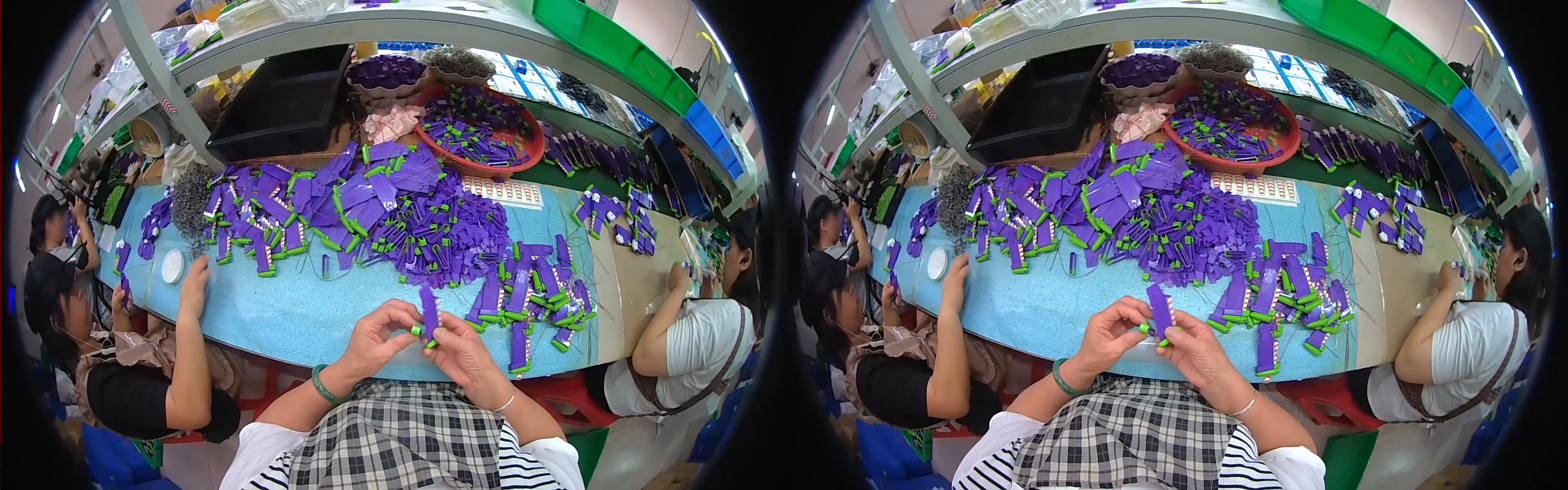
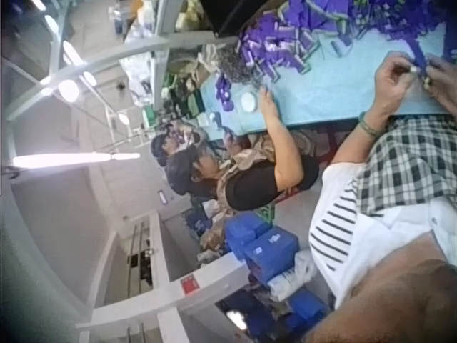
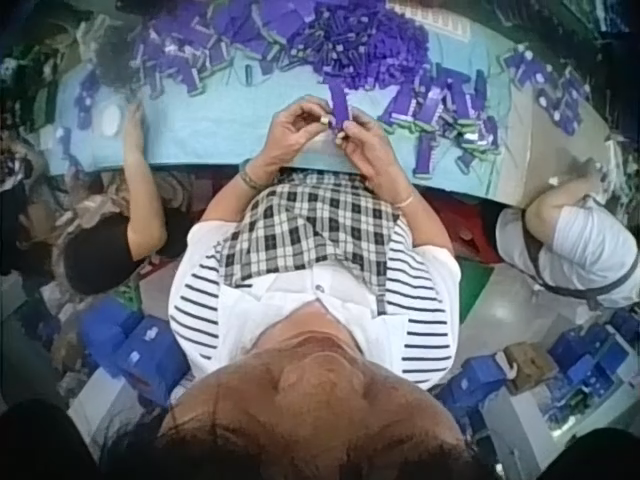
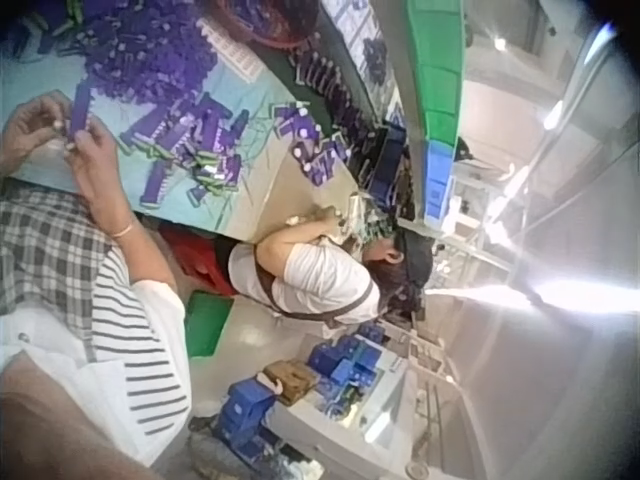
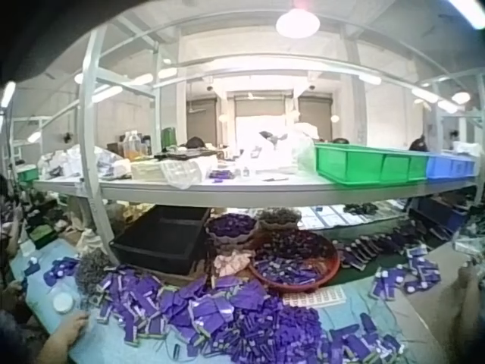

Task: The person applies stickers to plastic toy parts and connects green pieces to purple pieces by hand at a workbench.

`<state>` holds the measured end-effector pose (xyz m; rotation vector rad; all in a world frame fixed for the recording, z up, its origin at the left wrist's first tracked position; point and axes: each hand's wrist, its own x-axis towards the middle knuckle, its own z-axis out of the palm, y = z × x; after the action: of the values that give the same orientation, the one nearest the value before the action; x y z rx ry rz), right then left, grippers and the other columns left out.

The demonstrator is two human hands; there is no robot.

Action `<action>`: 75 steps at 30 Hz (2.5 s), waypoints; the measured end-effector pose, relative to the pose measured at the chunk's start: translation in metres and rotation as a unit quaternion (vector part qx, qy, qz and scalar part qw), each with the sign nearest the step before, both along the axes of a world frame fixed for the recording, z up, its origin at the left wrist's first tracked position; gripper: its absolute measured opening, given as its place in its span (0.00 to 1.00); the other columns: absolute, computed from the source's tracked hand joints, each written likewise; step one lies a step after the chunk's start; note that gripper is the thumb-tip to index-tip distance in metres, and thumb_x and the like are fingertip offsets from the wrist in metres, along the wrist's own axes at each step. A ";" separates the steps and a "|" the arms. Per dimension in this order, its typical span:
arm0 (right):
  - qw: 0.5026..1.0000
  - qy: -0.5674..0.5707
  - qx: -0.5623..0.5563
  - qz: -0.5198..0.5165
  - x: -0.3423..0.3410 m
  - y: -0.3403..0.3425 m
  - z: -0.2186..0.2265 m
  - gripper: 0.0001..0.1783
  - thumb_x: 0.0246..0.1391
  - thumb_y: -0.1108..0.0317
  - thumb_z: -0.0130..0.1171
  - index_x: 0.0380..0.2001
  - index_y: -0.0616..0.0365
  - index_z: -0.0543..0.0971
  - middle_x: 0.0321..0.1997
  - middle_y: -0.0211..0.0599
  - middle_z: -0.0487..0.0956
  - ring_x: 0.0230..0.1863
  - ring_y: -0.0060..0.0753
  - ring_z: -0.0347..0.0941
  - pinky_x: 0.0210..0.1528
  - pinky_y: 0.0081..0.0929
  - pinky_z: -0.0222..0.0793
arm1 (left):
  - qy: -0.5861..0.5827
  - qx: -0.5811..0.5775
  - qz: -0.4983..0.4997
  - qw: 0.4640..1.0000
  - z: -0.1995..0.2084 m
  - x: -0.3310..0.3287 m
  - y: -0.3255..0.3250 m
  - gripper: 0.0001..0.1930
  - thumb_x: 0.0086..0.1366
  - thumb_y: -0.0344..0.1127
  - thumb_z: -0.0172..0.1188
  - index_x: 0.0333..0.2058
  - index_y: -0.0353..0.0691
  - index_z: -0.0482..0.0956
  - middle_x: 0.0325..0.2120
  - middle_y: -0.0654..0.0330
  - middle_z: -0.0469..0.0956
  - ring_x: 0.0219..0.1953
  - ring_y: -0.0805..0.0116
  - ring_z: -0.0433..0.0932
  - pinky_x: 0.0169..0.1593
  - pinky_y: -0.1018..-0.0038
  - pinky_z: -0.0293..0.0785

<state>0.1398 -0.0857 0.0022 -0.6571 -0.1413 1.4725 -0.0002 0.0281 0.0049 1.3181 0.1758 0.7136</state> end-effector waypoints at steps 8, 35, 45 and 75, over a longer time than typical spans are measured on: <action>0.769 -0.616 0.044 -0.168 0.004 -0.015 0.003 0.21 0.41 0.82 0.62 0.43 0.56 0.79 0.28 0.29 0.70 0.29 0.23 0.66 0.30 0.18 0.62 | 0.011 -0.206 0.026 0.978 -0.004 0.000 0.001 0.11 0.57 0.18 0.56 0.39 0.34 0.73 0.36 0.58 0.76 0.39 0.71 0.76 0.47 0.74 0.74; 0.717 -0.672 0.182 -0.016 0.035 0.007 0.024 0.18 0.41 0.81 0.60 0.40 0.59 0.77 0.30 0.35 0.77 0.24 0.23 0.71 0.24 0.19 0.65 | 0.182 0.203 0.021 0.962 0.026 -0.005 0.003 0.09 0.49 0.28 0.66 0.24 0.33 0.74 0.33 0.58 0.72 0.34 0.66 0.74 0.36 0.75 0.69; 0.364 -0.930 0.047 -0.029 0.085 0.045 0.029 0.06 0.39 0.69 0.64 0.21 0.54 0.76 0.21 0.32 0.69 0.23 0.36 0.71 0.24 0.32 0.69 | 0.284 0.263 0.083 0.918 0.042 -0.025 0.024 0.05 0.53 0.27 0.61 0.24 0.34 0.73 0.20 0.57 0.73 0.22 0.68 0.72 0.27 0.73 0.66; 0.573 -0.809 0.119 0.048 0.024 0.022 0.057 0.17 0.43 0.75 0.62 0.39 0.61 0.71 0.27 0.39 0.74 0.29 0.38 0.73 0.31 0.30 0.70 | 0.259 0.277 0.003 0.925 0.009 0.002 -0.010 0.08 0.61 0.35 0.50 0.34 0.35 0.67 0.23 0.46 0.73 0.28 0.44 0.73 0.31 0.57 0.67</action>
<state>0.1638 -0.0641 0.0595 -1.5981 -1.7808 0.4281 0.0014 0.0183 0.0136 2.0410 0.4241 0.4117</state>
